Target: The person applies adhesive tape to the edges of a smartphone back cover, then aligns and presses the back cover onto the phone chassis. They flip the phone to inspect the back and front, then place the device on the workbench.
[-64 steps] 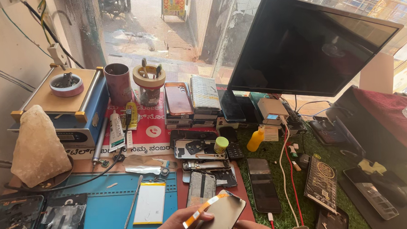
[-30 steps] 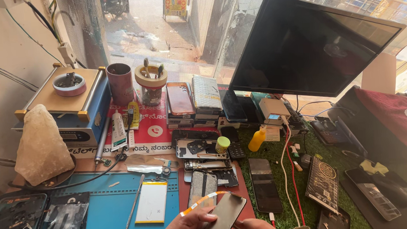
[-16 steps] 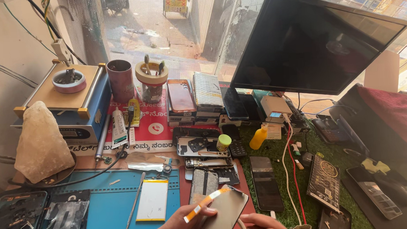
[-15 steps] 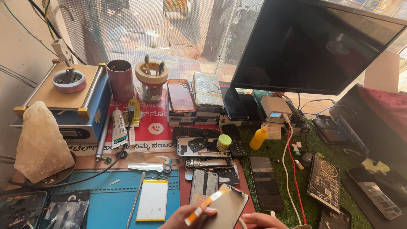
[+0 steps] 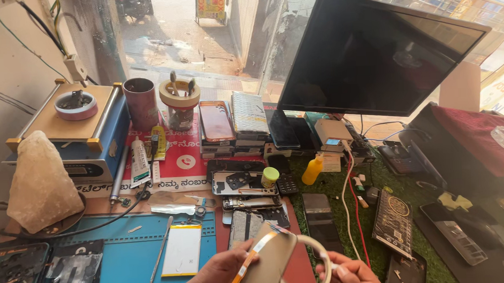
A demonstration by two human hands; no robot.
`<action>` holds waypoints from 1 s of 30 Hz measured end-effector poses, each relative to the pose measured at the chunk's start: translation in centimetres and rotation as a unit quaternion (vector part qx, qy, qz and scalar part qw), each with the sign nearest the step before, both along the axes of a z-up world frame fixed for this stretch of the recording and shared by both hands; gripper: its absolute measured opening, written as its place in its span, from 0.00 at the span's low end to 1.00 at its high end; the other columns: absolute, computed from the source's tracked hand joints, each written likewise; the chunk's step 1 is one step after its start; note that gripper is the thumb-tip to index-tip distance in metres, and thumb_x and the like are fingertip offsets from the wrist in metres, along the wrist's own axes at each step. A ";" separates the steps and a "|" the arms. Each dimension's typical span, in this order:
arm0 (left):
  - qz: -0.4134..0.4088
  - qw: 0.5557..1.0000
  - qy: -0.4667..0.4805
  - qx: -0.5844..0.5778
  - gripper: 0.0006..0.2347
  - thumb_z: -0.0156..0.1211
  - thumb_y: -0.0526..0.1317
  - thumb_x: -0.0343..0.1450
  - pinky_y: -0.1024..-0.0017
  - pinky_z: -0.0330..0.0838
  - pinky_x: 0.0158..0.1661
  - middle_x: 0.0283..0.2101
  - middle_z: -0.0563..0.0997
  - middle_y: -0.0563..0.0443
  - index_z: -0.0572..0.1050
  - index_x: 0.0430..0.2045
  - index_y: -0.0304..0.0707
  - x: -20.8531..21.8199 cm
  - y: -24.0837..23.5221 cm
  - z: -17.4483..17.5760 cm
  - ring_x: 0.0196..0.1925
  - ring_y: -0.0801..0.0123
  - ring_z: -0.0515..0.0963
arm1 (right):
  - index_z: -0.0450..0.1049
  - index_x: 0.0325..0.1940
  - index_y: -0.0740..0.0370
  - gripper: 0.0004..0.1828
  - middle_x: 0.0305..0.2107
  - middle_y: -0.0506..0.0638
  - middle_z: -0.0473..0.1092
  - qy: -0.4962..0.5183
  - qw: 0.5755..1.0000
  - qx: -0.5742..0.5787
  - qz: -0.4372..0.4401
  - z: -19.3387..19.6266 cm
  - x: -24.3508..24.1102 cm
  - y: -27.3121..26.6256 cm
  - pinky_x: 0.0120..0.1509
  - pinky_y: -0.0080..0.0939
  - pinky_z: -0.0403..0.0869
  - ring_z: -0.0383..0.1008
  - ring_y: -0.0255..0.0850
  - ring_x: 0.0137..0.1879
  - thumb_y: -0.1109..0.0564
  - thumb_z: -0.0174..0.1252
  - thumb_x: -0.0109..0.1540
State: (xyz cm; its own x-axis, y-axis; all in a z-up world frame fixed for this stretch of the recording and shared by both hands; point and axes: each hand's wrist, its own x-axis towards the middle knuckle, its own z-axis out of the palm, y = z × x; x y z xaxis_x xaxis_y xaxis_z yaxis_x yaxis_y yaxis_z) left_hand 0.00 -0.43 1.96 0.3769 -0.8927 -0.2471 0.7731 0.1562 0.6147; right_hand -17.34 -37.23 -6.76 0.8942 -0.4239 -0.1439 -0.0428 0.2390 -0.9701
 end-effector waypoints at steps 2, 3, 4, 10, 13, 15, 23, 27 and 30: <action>0.008 0.999 0.002 0.031 0.31 0.53 0.43 0.67 0.67 0.80 0.49 0.51 0.78 0.43 0.60 0.71 0.43 0.1 0.5 0.3 0.48 0.65 0.82 | 0.70 0.42 0.78 0.13 0.55 0.72 0.71 -0.010 0.996 0.001 -0.087 -1.0 0.7 0.9 0.55 0.57 0.79 0.81 0.58 0.54 0.63 0.45 0.65; 0.013 0.999 0.002 0.046 0.31 0.52 0.43 0.66 0.64 0.83 0.45 0.47 0.78 0.44 0.62 0.70 0.47 0.1 0.8 0.7 0.43 0.63 0.82 | 0.71 0.43 0.77 0.13 0.54 0.72 0.72 -0.014 0.991 0.001 -0.130 -2.0 1.0 1.6 0.55 0.56 0.78 0.80 0.57 0.55 0.62 0.45 0.66; 0.028 0.999 0.006 0.019 0.31 0.52 0.43 0.66 0.65 0.82 0.45 0.48 0.78 0.43 0.62 0.70 0.43 0.0 0.9 1.3 0.44 0.64 0.82 | 0.73 0.41 0.76 0.11 0.50 0.74 0.74 -0.047 0.988 -0.048 -0.141 -3.3 1.4 2.5 0.55 0.55 0.80 0.81 0.58 0.52 0.62 0.48 0.65; 0.051 0.997 0.054 0.012 0.28 0.56 0.41 0.67 0.65 0.80 0.46 0.49 0.80 0.41 0.67 0.66 0.37 -0.8 2.1 5.1 0.46 0.61 0.83 | 0.79 0.26 0.64 0.10 0.38 0.61 0.78 -0.015 0.888 -0.459 0.012 -7.1 1.9 3.4 0.47 0.52 0.82 0.84 0.48 0.41 0.56 0.64 0.59; 0.002 0.998 0.054 -0.012 0.29 0.56 0.41 0.67 0.67 0.80 0.48 0.52 0.81 0.42 0.66 0.66 0.37 -1.0 2.0 6.3 0.49 0.63 0.84 | 0.79 0.25 0.58 0.10 0.30 0.55 0.76 0.038 0.805 -0.591 -0.038 -5.3 1.3 4.4 0.40 0.50 0.81 0.81 0.45 0.31 0.51 0.68 0.55; -0.014 0.998 -0.002 0.055 0.28 0.57 0.42 0.66 0.69 0.79 0.47 0.50 0.80 0.47 0.67 0.66 0.44 -0.9 1.7 6.6 0.47 0.67 0.83 | 0.79 0.26 0.55 0.11 0.26 0.53 0.73 0.093 0.758 -0.641 -0.078 -3.6 0.7 6.0 0.42 0.49 0.78 0.78 0.45 0.29 0.48 0.69 0.56; -0.015 0.999 -0.029 -0.012 0.24 0.59 0.39 0.69 0.69 0.79 0.45 0.46 0.81 0.44 0.68 0.61 0.30 -1.3 -1.0 4.4 0.44 0.67 0.83 | 0.80 0.23 0.55 0.07 0.27 0.50 0.75 -0.036 0.765 -0.640 -0.058 0.5 1.0 7.9 0.42 0.49 0.78 0.79 0.43 0.32 0.52 0.69 0.52; 0.036 0.999 -0.018 0.012 0.18 0.59 0.39 0.71 0.67 0.78 0.39 0.39 0.82 0.46 0.71 0.54 0.31 -1.1 -2.5 3.1 0.35 0.68 0.82 | 0.80 0.24 0.56 0.08 0.28 0.51 0.75 -0.020 0.776 -0.626 -0.073 -0.1 1.1 7.9 0.45 0.50 0.78 0.80 0.44 0.34 0.52 0.69 0.53; 0.058 0.995 -0.080 0.016 0.16 0.58 0.38 0.74 0.70 0.78 0.40 0.39 0.82 0.45 0.72 0.53 0.27 -1.2 -3.7 2.7 0.38 0.69 0.83 | 0.81 0.25 0.57 0.07 0.28 0.51 0.76 -0.039 0.783 -0.615 -0.084 -0.6 0.8 8.1 0.45 0.50 0.78 0.80 0.45 0.35 0.53 0.68 0.53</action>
